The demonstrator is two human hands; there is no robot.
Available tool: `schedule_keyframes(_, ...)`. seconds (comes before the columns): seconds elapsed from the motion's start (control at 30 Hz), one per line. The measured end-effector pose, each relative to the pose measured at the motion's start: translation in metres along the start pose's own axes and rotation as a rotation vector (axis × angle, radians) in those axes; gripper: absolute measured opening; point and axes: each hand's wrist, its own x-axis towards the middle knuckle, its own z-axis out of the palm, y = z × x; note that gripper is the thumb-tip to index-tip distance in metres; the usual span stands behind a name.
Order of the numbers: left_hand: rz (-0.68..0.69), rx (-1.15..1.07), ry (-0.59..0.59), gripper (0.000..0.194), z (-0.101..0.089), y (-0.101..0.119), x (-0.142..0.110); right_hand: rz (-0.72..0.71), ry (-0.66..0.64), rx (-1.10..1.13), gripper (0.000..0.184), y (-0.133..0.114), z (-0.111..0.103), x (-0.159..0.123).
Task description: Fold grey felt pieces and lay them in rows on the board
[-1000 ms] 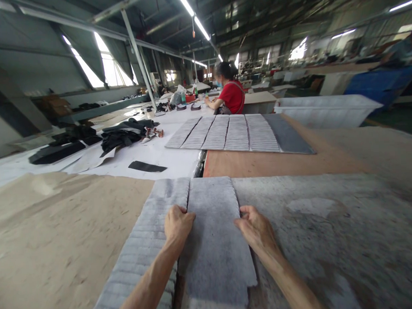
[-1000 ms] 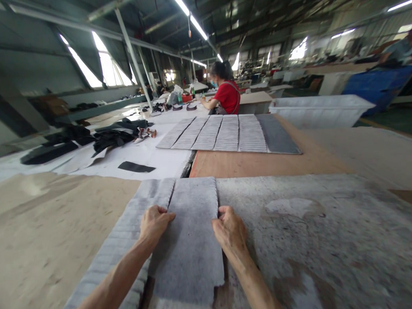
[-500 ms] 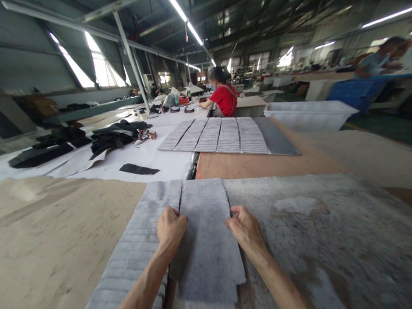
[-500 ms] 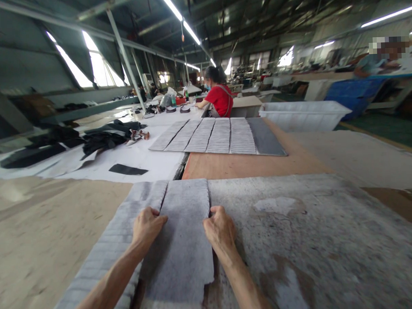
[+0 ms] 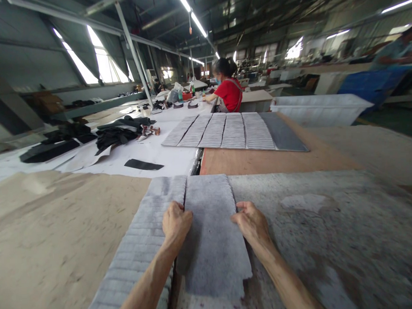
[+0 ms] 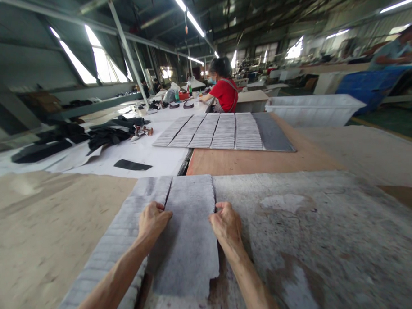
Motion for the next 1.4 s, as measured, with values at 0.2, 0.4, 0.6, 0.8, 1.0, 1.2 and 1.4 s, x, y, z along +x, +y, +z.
schedule_keyframes(0.2, 0.027, 0.092, 0.020, 0.024, -0.001, 0.005, -0.006, -0.017, 0.002, -0.069, 0.029, -0.001, 0.001, -0.002)
schedule_keyframes(0.4, 0.058, 0.192, 0.086, 0.026, 0.000, 0.013, -0.017, -0.042, 0.037, -0.250, 0.027, -0.012, 0.000, -0.009)
schedule_keyframes(0.6, 0.192, 0.240, 0.232, 0.025, 0.002, 0.011, -0.023, -0.130, 0.088, -0.406, 0.031, -0.026, 0.004, -0.026)
schedule_keyframes(0.8, 0.330, 0.209, 0.282, 0.023, -0.010, -0.008, -0.018, -0.223, 0.139, -0.483, 0.027, -0.028, 0.010, -0.038)
schedule_keyframes(1.0, 0.584, 0.191, 0.210, 0.043, -0.010, -0.022, -0.063, -0.249, 0.188, -0.482, 0.022, -0.020, 0.012, -0.031)
schedule_keyframes(1.2, 0.850, 0.224, -0.085, 0.076, 0.024, -0.025, -0.093, -0.342, 0.252, -0.540, 0.022, -0.020, 0.015, -0.037)
schedule_keyframes(1.4, 0.847, 0.173, -0.156, 0.077, 0.021, -0.027, -0.088, -0.543, 0.305, -0.643, 0.032, -0.006, 0.011, -0.048)
